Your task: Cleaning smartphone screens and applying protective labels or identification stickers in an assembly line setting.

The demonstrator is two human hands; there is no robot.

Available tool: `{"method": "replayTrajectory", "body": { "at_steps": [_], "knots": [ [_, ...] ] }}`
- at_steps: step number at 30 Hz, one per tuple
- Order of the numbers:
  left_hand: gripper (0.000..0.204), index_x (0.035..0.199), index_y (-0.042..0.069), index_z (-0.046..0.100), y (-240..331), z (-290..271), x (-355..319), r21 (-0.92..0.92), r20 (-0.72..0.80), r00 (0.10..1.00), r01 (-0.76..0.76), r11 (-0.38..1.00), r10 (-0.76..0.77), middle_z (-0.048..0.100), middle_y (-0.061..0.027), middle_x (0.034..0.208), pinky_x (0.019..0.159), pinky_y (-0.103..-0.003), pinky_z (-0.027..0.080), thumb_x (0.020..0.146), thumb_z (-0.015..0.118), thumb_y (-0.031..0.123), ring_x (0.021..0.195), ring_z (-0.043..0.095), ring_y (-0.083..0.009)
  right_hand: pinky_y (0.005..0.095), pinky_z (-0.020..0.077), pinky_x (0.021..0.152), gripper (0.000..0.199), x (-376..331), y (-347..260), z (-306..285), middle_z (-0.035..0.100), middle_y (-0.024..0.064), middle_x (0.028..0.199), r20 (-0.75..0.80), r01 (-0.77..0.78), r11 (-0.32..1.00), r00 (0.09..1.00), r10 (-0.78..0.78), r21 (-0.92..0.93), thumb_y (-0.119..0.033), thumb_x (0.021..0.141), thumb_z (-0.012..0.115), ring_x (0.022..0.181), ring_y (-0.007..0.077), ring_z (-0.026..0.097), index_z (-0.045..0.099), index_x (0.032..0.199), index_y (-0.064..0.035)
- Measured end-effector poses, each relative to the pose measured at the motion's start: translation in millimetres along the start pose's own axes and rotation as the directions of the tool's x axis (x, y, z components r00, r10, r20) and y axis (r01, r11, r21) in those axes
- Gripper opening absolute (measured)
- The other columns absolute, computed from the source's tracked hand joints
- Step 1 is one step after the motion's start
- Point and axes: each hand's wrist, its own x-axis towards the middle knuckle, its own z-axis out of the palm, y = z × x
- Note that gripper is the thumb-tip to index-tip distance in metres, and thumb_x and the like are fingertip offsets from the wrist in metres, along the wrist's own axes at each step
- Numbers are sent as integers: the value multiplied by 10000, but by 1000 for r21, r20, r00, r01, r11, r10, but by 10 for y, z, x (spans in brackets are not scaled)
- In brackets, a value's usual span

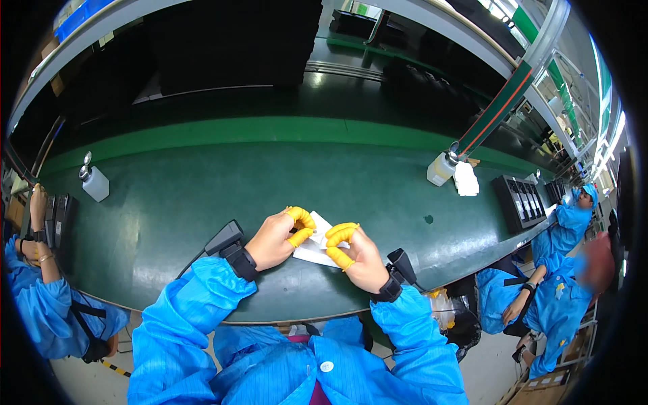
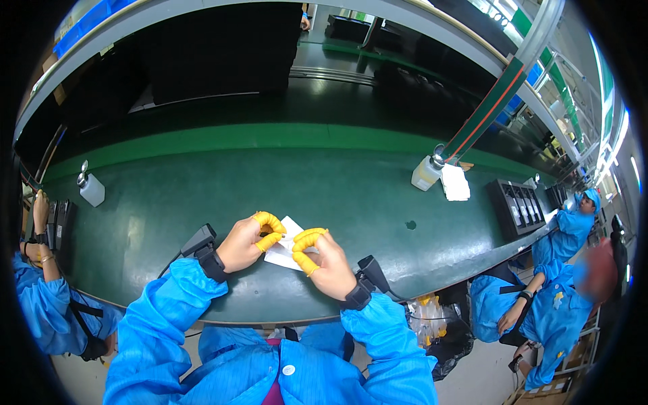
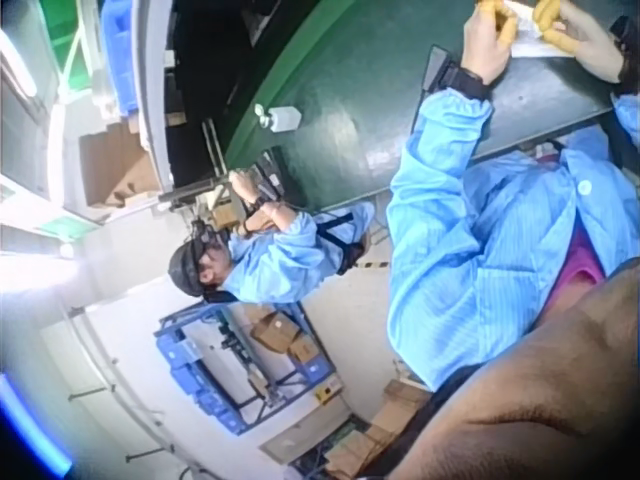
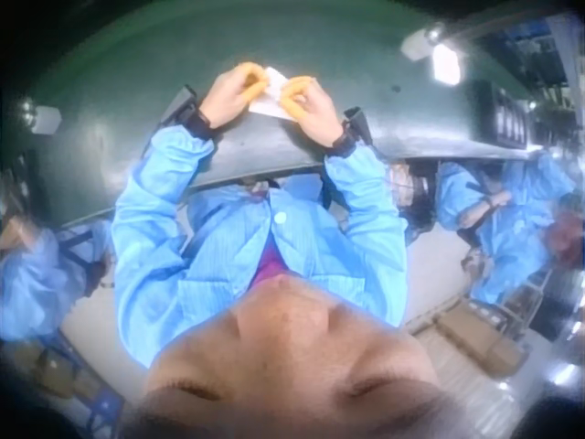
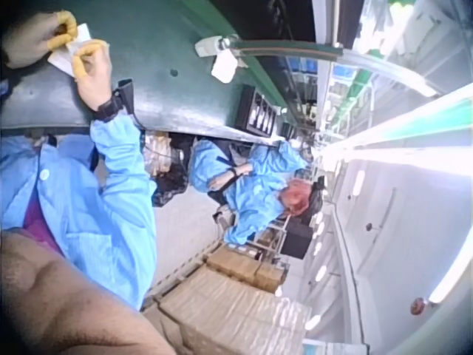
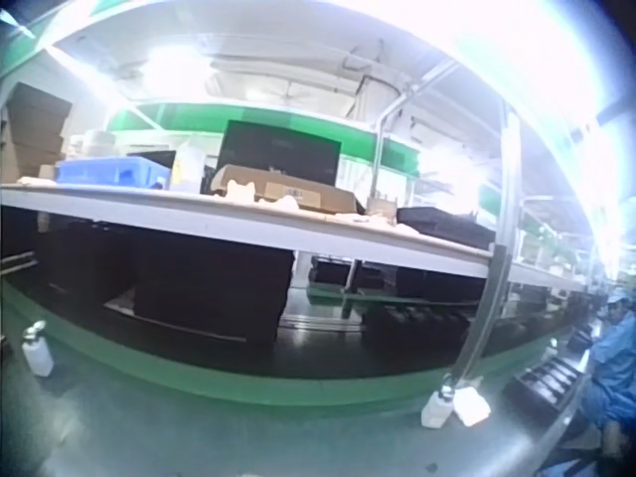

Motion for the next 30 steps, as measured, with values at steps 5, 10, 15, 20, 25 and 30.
{"method": "replayTrajectory", "body": {
  "at_steps": [5, 10, 15, 20, 25, 30],
  "knots": [
    [117, 960, -12, 574, -18, -21, -24, 32, -24, 1000, -17, 999, 18, 611, -138, 912, 740, -311, 507, 871, 602, 58, 829, 639, -241, 331, 591, 670, 127, 7, -115, 13, 494, 90, 1077, 214, -366, 841, 929, 303, 399, -3, 895, 575, 985, 213, 573, 529, 1012, 11],
    [114, 974, -16, 596, -9, -8, 1, 37, 12, 1000, 10, 999, -11, 610, -110, 954, 785, -289, 518, 880, 607, 46, 856, 636, -193, 327, 594, 651, 139, 15, -47, -21, 525, 87, 1037, 4, -152, 965, 988, 155, 214, -14, 891, 590, 960, 212, 586, 551, 1024, -4],
    [111, 958, -15, 600, 11, -29, 53, 20, -107, 990, -95, 995, 96, 594, -108, 935, 667, -268, 527, 863, 619, 40, 790, 624, -182, 231, 497, 643, 142, 31, -80, -245, 595, 56, 936, -146, -70, 988, 988, 50, -137, -24, 842, 661, 836, 136, 591, 593, 965, -2],
    [102, 946, 0, 631, 215, -153, 232, -106, -217, 975, 28, 994, -51, 631, -110, 901, 622, -263, 528, 852, 638, 41, 757, 637, -182, 206, 421, 501, 142, 180, -303, -446, 633, 65, 838, -271, -92, 991, 956, 114, 92, -38, 867, 645, 665, 100, 588, 585, 986, 10],
    [169, 1003, 6, 656, 352, -221, 301, 87, -217, 972, -68, 994, 85, 640, -98, 880, 632, -250, 523, 835, 663, 22, 752, 636, -165, 248, 517, 594, 133, 262, -375, -515, 635, 90, 893, -313, -8, 994, 949, 41, 106, -1, 870, 622, 772, 171, 647, 580, 993, 25],
    [192, 995, 0, 679, 256, -217, 354, 348, -199, 951, -157, 924, 237, 645, -101, 876, 608, -235, 518, 803, 688, -5, 714, 639, -157, 295, 566, 715, 132, 259, -220, -488, 636, 112, 925, -290, 5, 987, 956, 42, 160, 37, 872, 597, 857, 220, 665, 578, 1003, 37]
  ]
}}
